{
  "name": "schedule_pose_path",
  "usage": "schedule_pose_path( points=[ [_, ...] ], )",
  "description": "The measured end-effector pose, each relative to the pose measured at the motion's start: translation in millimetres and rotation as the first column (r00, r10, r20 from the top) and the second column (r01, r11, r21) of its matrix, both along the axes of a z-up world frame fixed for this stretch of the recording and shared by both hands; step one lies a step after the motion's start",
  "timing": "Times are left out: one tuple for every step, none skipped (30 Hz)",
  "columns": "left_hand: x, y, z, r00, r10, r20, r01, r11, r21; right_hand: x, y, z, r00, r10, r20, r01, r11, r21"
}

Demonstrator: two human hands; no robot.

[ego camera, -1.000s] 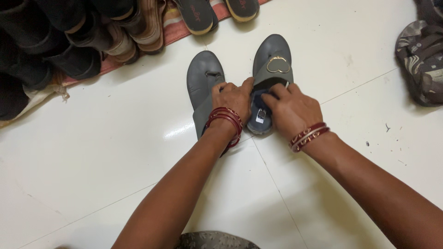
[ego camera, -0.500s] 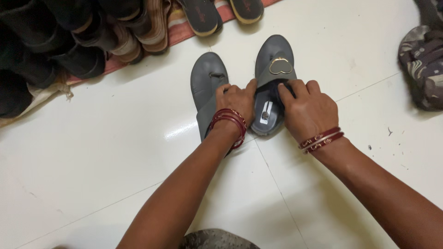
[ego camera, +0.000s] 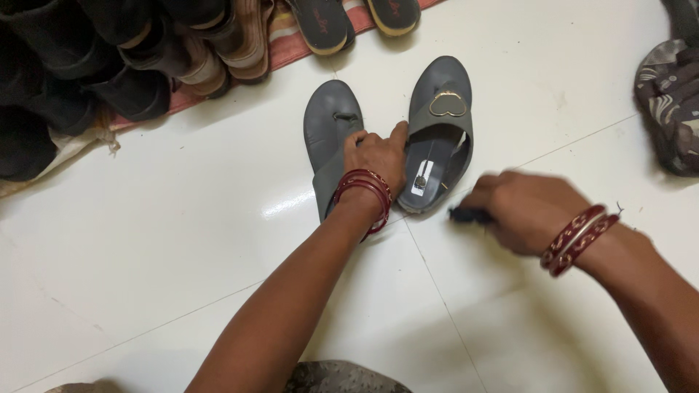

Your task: The person wipes the surface of several pairs of flip-flops and sandals with a dark cloth, handling them one at a time and placing them back in a row. The person also wipes a pair of gray slides with a metal buckle.

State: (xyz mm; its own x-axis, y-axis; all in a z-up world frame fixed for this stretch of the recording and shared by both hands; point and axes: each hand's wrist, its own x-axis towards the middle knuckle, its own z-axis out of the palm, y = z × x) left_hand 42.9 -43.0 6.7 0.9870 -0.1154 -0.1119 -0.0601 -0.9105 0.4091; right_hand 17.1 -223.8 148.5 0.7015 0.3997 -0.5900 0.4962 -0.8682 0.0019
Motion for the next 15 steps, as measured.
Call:
schedule_pose_path(
  points=[
    [0,0,1,1.000,0.001,0.014,-0.001,1.000,-0.004,5,-3,4,0.998,-0.025,0.062,0.023,1.000,0.019],
    [-1,1,1,1.000,0.003,0.028,-0.003,1.000,-0.008,9,-5,6,0.991,-0.049,0.124,0.045,0.998,0.039],
    [-2,1,1,0.999,0.005,0.042,-0.004,1.000,-0.012,14,-7,6,0.981,-0.062,0.183,0.040,0.992,0.122],
    [-2,1,0,0.999,0.005,0.050,-0.004,1.000,-0.013,17,-9,4,0.967,-0.081,0.240,0.031,0.979,0.202],
    [-2,1,0,0.998,0.005,0.059,-0.004,1.000,-0.014,19,-11,1,0.950,-0.105,0.295,0.019,0.960,0.280],
    [-2,1,0,0.998,0.006,0.068,-0.005,1.000,-0.015,19,-9,-8,0.941,-0.083,0.329,-0.026,0.949,0.315],
    [-2,0,0,0.998,0.006,0.069,-0.004,1.000,-0.025,20,-2,-19,0.930,-0.063,0.363,-0.072,0.935,0.347],
    [-3,1,0,0.998,0.007,0.070,-0.004,0.999,-0.032,20,2,-25,0.917,-0.045,0.397,-0.119,0.918,0.379],
    [-3,2,0,0.997,0.008,0.071,-0.005,0.999,-0.040,16,5,-29,0.944,-0.028,0.330,-0.085,0.942,0.324],
    [-2,1,0,0.997,0.007,0.074,-0.005,1.000,-0.026,10,11,-34,0.966,-0.015,0.259,-0.056,0.962,0.267],
    [-1,0,0,0.997,0.006,0.077,-0.005,1.000,-0.012,4,16,-36,0.982,-0.008,0.187,-0.031,0.978,0.206],
    [-2,-1,-1,0.997,0.008,0.074,-0.008,1.000,0.000,0,16,-33,0.996,0.022,0.089,-0.038,0.983,0.182],
    [-4,1,-3,0.998,0.007,0.066,-0.007,1.000,0.001,-5,14,-29,0.999,0.048,-0.010,-0.046,0.986,0.157],
    [-2,2,-3,0.998,0.004,0.063,-0.004,1.000,-0.001,-7,12,-22,0.992,0.070,-0.105,-0.056,0.990,0.129],
    [-1,2,-2,0.998,0.001,0.061,-0.001,1.000,-0.004,-10,10,-16,0.979,0.022,-0.202,-0.023,1.000,-0.005]
  ],
)
